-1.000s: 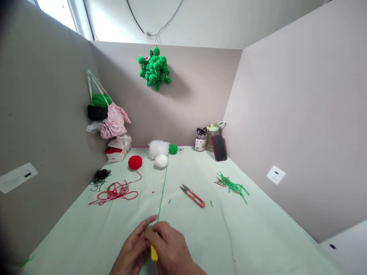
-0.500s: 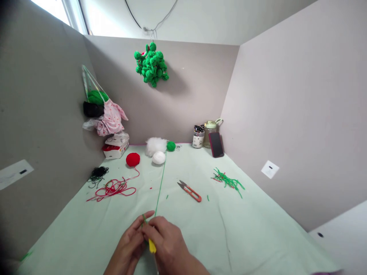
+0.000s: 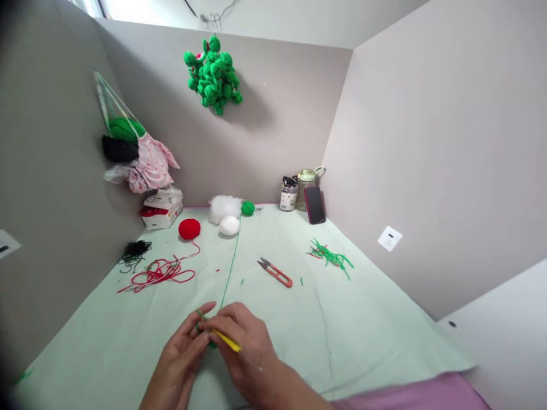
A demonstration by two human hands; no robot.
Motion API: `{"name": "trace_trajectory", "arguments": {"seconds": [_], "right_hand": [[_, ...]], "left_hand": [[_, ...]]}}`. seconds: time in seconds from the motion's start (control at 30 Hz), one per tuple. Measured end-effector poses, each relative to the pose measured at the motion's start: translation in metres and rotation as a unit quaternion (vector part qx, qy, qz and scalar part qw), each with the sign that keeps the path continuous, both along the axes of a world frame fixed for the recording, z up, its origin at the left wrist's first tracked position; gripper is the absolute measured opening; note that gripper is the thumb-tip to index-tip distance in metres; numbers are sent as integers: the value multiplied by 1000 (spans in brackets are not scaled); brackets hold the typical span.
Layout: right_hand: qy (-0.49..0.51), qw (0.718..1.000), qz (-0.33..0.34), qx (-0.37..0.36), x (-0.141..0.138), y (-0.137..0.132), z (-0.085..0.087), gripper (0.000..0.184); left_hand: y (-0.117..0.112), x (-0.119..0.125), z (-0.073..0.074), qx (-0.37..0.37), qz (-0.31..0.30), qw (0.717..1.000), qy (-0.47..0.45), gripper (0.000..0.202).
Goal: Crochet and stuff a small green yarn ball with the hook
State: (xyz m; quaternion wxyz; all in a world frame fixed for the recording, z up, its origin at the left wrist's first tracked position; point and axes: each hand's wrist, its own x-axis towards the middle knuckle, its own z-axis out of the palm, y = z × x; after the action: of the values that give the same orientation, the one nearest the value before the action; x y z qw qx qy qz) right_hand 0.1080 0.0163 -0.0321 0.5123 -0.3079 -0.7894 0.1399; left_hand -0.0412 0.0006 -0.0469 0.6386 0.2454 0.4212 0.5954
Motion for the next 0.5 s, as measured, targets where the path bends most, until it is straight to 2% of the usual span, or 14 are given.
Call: {"name": "trace_trajectory", "arguments": {"seconds": [0.1,0.17,0.2,0.27,0.33,0.4,0.5], "right_hand": [[-50,985,-65,151,4,-7,12,28],[-97,966,-80,224,9,-13,19,29],[-115,962,-79,234,12,-17,23,28],[-109,968,-71,216,18,-22,26,31],[-66,982,-45,169,22,-25,28,39],[-2,996,-11,94,24,-27,31,43],[79,996,32,-16,27,-28,37,36]], "left_hand": [[-3,0,16,18,9,1000,6,52],[-5,0,29,9,-26,999,-23,56],[-7,0,35,-5,-61,997,-46,58],[-9,1,44,-31,-132,986,-95,61],[-9,1,50,-46,-179,974,-128,64],[-8,0,54,-50,-201,968,-141,63],[-4,-5,55,-37,-197,971,-129,55]]}}
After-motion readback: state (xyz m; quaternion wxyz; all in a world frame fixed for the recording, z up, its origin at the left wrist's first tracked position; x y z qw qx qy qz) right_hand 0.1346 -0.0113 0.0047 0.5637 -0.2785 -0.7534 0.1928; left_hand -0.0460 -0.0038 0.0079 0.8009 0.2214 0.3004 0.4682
